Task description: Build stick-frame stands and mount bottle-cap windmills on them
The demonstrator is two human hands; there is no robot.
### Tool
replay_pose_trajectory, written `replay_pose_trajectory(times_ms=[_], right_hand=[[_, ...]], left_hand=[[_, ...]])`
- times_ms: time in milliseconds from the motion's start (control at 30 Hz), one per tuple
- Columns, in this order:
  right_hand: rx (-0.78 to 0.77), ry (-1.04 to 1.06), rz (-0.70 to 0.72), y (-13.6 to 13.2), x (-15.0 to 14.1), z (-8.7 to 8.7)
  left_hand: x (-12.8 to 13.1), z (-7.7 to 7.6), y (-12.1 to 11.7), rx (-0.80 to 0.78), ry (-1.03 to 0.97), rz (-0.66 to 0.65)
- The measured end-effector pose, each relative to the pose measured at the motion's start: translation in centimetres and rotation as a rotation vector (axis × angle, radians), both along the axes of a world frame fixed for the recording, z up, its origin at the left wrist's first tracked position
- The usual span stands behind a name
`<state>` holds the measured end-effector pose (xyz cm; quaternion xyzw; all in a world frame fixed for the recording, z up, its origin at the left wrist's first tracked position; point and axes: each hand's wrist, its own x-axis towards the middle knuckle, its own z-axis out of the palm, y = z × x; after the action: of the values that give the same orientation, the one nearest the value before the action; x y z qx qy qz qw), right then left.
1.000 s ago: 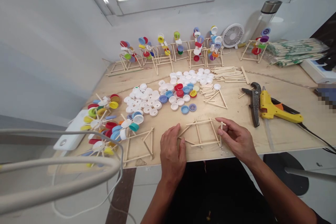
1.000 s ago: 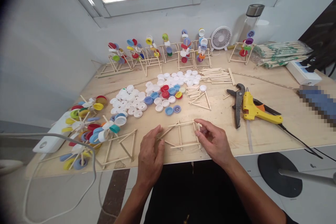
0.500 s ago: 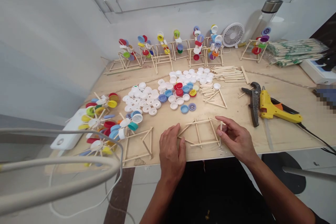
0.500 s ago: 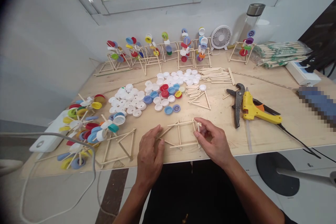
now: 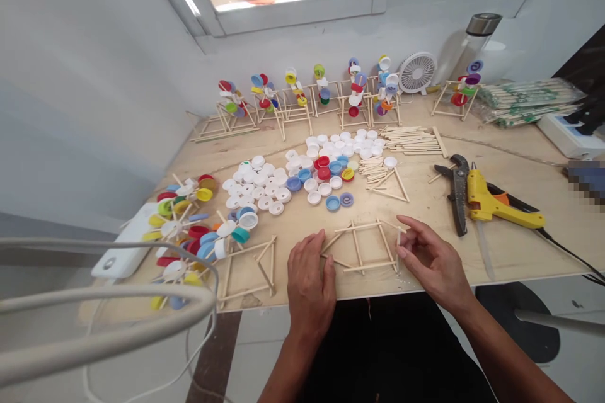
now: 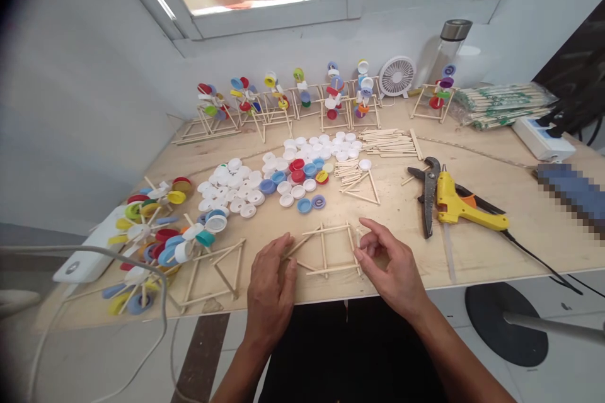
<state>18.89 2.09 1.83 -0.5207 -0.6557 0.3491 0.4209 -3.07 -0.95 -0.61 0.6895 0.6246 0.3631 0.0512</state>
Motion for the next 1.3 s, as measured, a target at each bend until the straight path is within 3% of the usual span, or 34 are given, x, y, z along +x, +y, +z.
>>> replay_pose_trajectory(times_ms=[267,533,933,1300], right_hand=[[-0.018,-0.008,-0.1,-1.0,1.2,0.3],[-0.048,0.018,-0.09,-1.5,0.9,-0.2],[-0.068,0.03,-0.311,-1.6,0.6,-0.9],[-0.044,0.002,-0.298,-1.6,0.6,-1.3]], left_hand=[[-0.2,-0.1,-0.2,-0.018,-0.038,-0.014],[-0.6,0.2,-0.9,-0.055,-0.104,-0.004],[-0.9,0.6,-0.4,0.011,-0.04,-0.009],[-0.8,-0.1,0.4,0.076,-0.011,0.023]])
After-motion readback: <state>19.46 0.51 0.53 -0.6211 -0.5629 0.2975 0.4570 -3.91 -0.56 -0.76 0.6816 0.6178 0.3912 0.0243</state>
